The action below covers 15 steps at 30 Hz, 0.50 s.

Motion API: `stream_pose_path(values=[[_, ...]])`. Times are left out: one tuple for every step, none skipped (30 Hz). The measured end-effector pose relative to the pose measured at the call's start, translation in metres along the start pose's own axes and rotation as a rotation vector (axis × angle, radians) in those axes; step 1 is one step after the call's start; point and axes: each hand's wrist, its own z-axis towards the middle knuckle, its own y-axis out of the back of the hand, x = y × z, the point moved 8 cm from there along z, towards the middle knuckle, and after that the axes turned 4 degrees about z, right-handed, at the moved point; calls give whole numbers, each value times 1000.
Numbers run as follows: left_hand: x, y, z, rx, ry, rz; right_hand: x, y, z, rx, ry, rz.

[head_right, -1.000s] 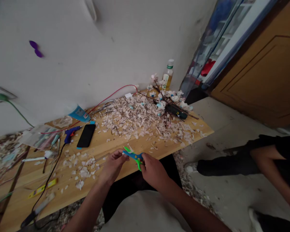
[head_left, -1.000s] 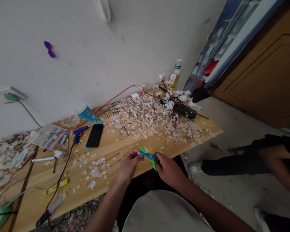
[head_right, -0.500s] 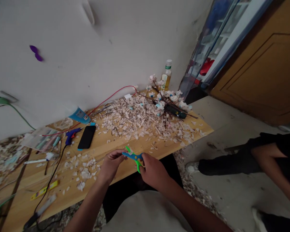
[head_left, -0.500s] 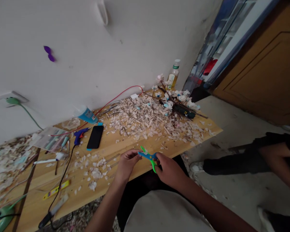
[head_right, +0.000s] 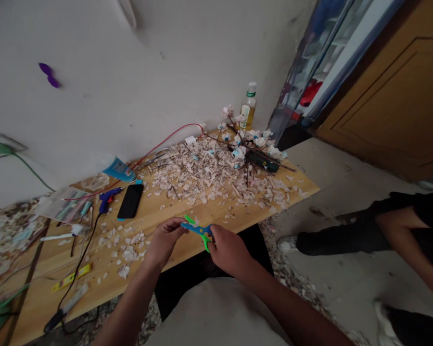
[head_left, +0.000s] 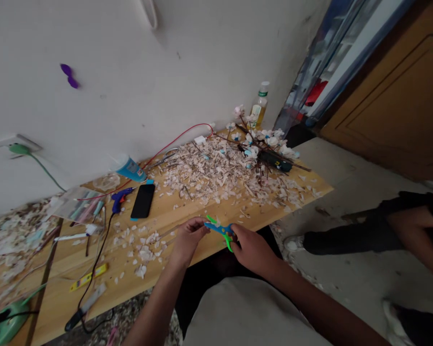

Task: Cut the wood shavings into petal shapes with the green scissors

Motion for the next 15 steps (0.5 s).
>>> stream_pose_path(values=[[0, -1, 0, 9, -4, -21, 0, 1, 0, -4, -2, 3], [1, -2, 0, 21, -6, -42, 1, 1, -1, -8, -3, 7], [1, -3, 0, 32, -6, -64, 2, 1, -1, -9, -3, 14], [1, -4, 1, 37, -7, -83, 2, 1, -1, -5, -4, 21], [1, -5, 1, 35, -8, -97, 2, 1, -1, 3, -7, 29], [1, -5, 1, 28, -10, -104, 2, 0, -1, 13, -12, 34], [0, -6, 1, 18, -15, -102, 1, -1, -1, 24, -19, 37], [-1, -6, 1, 11, -21, -92, 0, -1, -1, 33, -25, 36], [-3, -6, 2, 6, -31, -75, -1, -2, -1, 38, -30, 35], [-5, -6, 2, 4, -43, -56, -2, -2, 0, 42, -33, 34], [-6, -7, 2, 7, -54, -37, -3, -3, 0, 45, -32, 38], [-8, -8, 2, 13, -65, -24, -4, -3, 0, 49, -29, 47], [-10, -9, 2, 21, -75, -15, -4, -4, 0, 56, -27, 59], [-11, -10, 3, 31, -82, -11, -4, -5, 0, 65, -26, 71], [-12, -11, 3, 42, -87, -7, -5, -5, 0, 73, -27, 83]])
